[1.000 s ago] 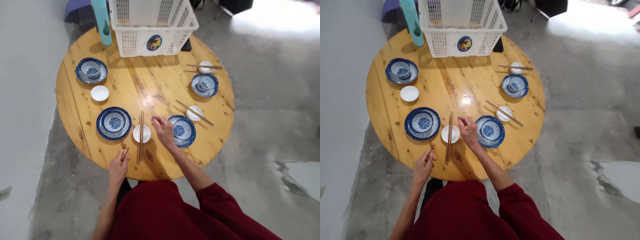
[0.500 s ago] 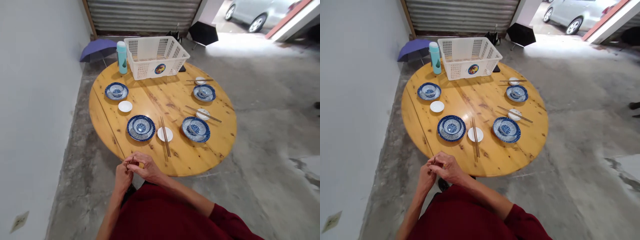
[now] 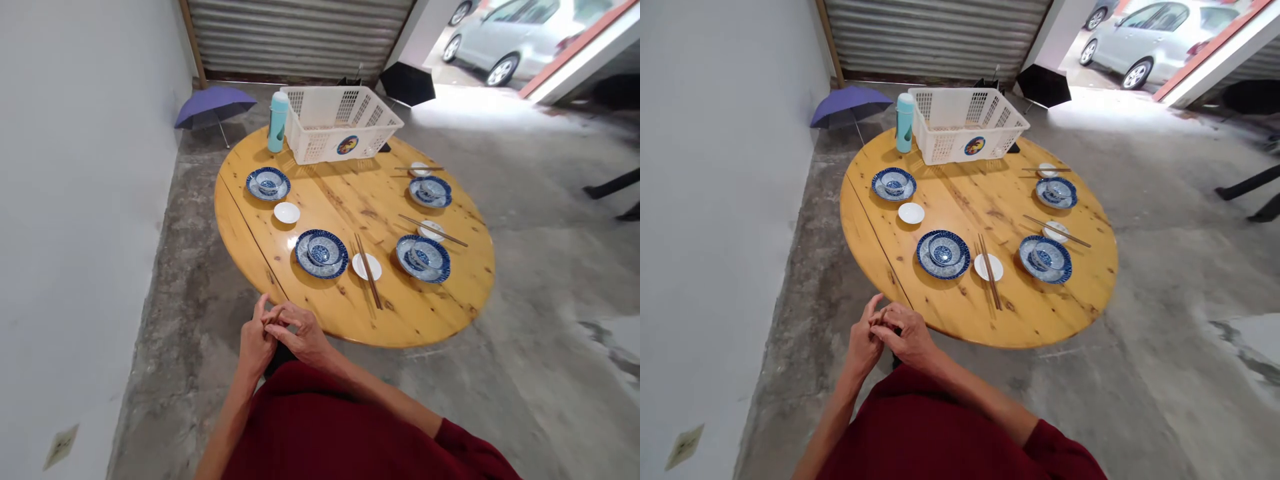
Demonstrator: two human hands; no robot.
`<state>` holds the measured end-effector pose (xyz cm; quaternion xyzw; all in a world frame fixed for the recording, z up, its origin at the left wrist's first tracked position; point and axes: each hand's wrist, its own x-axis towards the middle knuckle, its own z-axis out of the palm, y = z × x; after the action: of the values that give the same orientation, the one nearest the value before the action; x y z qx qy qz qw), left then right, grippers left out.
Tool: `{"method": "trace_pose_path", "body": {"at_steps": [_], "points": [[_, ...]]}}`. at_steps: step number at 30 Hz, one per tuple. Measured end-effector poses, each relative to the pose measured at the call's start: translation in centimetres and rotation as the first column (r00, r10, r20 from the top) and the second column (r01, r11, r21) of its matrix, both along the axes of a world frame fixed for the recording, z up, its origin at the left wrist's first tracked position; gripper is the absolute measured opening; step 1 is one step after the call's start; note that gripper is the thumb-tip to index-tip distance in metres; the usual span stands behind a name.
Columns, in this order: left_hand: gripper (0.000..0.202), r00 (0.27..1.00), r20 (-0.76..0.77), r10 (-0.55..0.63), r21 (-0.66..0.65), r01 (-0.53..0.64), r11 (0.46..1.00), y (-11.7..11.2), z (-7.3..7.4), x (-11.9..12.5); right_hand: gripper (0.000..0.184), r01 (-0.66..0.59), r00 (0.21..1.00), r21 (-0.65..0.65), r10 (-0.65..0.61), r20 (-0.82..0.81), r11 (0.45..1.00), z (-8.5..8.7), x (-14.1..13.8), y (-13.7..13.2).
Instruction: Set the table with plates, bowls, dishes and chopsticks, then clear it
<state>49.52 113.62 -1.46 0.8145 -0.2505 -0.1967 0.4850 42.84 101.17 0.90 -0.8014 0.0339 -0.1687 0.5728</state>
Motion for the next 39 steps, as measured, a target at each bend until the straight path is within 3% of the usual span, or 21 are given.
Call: {"method": "trace_pose_path", "body": {"at_steps": [5, 9, 12, 15, 18, 22, 27, 30, 33, 39], "points": [[0.073, 0.998, 0.004, 0.061, 0.011, -0.061, 0.998, 2.2, -1.1, 4.6, 0.015, -0.053, 0.998, -0.002, 0.053, -0.017, 0.999, -1.4, 5.5, 2.1], [0.070, 0.994, 0.002, 0.110, 0.095, -0.110, 0.989, 4.7, -1.0, 10.2, 0.015, -0.086, 0.994, -0.025, 0.084, -0.069, 0.996, -2.2, 11.6, 4.4], [0.065, 0.996, 0.024, 0.081, 0.122, -0.083, 0.989, 6.1, -0.5, 15.2, 0.015, -0.078, 0.995, -0.009, 0.077, -0.058, 0.997, -2.0, 16.1, 5.7], [0.056, 0.996, 0.078, 0.039, 0.121, -0.048, 0.991, 6.1, 0.1, 19.5, 0.016, -0.015, 0.998, 0.007, 0.016, -0.054, 1.000, -1.2, 19.8, 5.5], [0.046, 0.994, 0.107, -0.036, 0.074, 0.028, 0.997, 4.6, 0.5, 22.5, 0.019, 0.096, 0.995, 0.034, -0.095, -0.017, 0.995, 0.6, 22.3, 3.8], [0.041, 0.969, 0.123, -0.214, -0.041, 0.220, 0.975, 1.3, 1.2, 25.2, 0.024, 0.278, 0.957, 0.015, -0.278, 0.079, 0.960, 3.8, 23.8, 0.4], [0.040, 0.877, 0.239, -0.417, -0.049, 0.440, 0.897, -3.4, 2.1, 29.0, 0.025, 0.538, 0.836, -0.130, -0.507, 0.211, 0.833, 6.3, 24.6, -2.5], [0.036, 0.818, 0.267, -0.510, -0.046, 0.539, 0.841, -6.0, 2.4, 31.2, 0.025, 0.661, 0.747, -0.185, -0.615, 0.251, 0.727, 5.9, 25.6, -3.2], [0.032, 0.763, 0.292, -0.577, -0.059, 0.617, 0.785, -7.7, 2.1, 33.5, 0.024, 0.742, 0.671, -0.197, -0.708, 0.221, 0.641, 4.4, 27.3, -3.2], [0.028, 0.667, 0.342, -0.663, -0.027, 0.712, 0.702, -9.0, 0.7, 38.8, 0.023, 0.824, 0.566, -0.188, -0.790, 0.235, 0.535, 2.2, 31.2, -2.5]]}}
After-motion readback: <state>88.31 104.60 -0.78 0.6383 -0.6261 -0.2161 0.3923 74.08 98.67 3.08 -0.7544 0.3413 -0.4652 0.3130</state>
